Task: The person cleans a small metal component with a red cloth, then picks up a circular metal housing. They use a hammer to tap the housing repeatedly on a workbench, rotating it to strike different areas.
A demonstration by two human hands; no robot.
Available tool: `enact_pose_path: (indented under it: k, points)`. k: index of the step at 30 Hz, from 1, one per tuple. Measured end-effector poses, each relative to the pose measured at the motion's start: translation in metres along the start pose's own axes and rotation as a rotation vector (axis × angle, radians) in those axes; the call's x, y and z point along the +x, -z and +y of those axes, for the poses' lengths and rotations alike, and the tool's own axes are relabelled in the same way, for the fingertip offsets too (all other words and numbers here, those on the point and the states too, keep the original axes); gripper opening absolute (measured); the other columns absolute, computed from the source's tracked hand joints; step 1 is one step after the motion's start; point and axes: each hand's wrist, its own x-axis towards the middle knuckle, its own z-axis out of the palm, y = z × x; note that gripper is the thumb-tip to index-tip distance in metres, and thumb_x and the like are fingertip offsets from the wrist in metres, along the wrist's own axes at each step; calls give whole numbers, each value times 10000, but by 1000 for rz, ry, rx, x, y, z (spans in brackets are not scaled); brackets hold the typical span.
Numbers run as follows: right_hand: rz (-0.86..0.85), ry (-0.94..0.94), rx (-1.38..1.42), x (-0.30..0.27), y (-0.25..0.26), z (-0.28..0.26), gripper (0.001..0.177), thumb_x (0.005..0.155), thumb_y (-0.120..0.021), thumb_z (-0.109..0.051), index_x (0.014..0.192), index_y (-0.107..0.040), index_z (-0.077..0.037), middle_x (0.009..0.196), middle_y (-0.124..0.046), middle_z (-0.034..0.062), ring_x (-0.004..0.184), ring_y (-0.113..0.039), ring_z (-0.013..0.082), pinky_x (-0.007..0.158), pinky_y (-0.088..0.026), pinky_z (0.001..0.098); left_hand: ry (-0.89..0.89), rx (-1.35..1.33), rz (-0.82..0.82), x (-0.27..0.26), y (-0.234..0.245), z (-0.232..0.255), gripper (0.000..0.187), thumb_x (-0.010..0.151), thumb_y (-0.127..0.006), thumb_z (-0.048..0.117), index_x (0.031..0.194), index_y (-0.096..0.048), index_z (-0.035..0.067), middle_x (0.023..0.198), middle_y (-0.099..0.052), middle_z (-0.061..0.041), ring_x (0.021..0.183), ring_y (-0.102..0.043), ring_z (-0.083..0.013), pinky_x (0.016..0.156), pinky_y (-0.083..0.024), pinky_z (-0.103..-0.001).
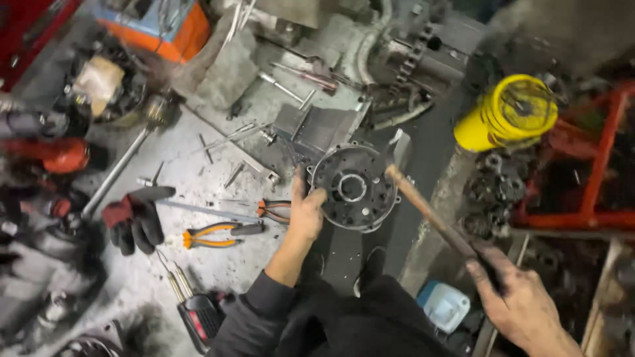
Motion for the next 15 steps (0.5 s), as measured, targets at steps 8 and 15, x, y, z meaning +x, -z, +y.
enact_pose_path:
  k: [8, 15]
  points:
    - [124, -45, -160, -77, -45, -47, 501, 960, -597, -447, 1295, -580, -74, 820, -733, 271, 858, -733, 442, 784, -593, 521, -455, 505, -40, 20, 4, -6, 455, 805, -624, 24, 1239, -500, 80, 1418, -527, -359, 1297, -515, -437, 1148, -376, -401]
    - [60, -176, -363, -91, -72, -81, 609, 1053, -471, -394, 1554, -380, -60, 654, -735, 193, 669, -754, 357, 644, -631, 453, -762, 936, -149, 38, 15, -65, 141, 793, -603, 62, 895, -668, -11, 1370, -540, -411, 1295, -520, -452, 1228, -332, -434]
